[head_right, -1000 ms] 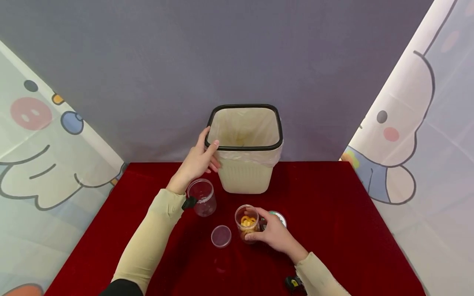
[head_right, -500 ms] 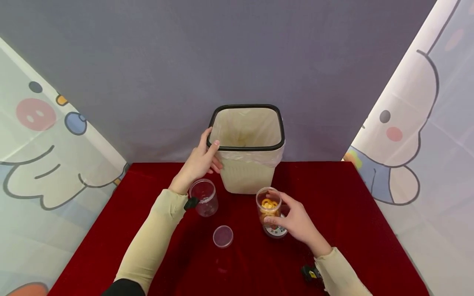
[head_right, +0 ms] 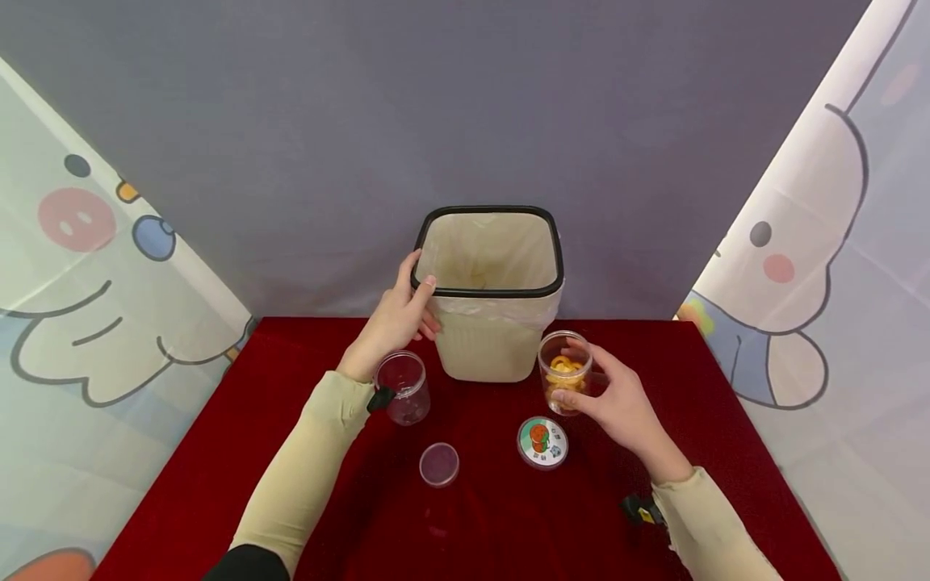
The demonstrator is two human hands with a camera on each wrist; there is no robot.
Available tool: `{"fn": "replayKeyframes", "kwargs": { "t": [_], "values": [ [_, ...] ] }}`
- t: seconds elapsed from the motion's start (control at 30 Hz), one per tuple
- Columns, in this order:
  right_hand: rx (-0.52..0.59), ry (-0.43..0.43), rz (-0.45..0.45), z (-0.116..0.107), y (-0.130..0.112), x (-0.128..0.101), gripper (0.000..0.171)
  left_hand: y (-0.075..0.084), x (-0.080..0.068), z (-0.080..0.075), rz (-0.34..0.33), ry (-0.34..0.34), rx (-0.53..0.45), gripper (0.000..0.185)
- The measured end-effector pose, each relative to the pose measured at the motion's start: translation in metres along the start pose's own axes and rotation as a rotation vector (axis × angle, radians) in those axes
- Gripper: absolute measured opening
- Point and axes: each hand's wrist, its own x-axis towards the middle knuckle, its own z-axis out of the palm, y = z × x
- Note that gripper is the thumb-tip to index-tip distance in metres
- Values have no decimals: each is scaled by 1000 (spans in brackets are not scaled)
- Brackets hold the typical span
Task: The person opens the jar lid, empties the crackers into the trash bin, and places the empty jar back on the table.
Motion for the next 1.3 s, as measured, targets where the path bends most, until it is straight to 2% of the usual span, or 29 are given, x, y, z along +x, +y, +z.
{"fn": "replayKeyframes", "kwargs": {
  "t": [0.4, 0.63, 0.87, 1.0, 1.1, 1.3],
  "values": [
    [-128, 34, -11, -45, -16, 19, 67, 2, 1, 7, 6, -1, 10, 71],
    [-147, 47, 9, -69, -29, 44, 68, 3, 2, 8, 0, 3, 17, 70],
    [-197, 70, -37, -87, -39, 75, 69, 1, 4, 8, 12, 25, 26, 73],
    [-231, 51, -40, -94, -45, 91, 60, 0, 5, 9, 12, 36, 29, 70],
    [-244, 37, -38, -100, -47, 102, 60, 0, 6, 10, 13, 35, 30, 69],
    [-275, 30, -40, -115, -47, 122, 42, 1, 6, 11, 12, 25, 38, 72]
  ]
}}
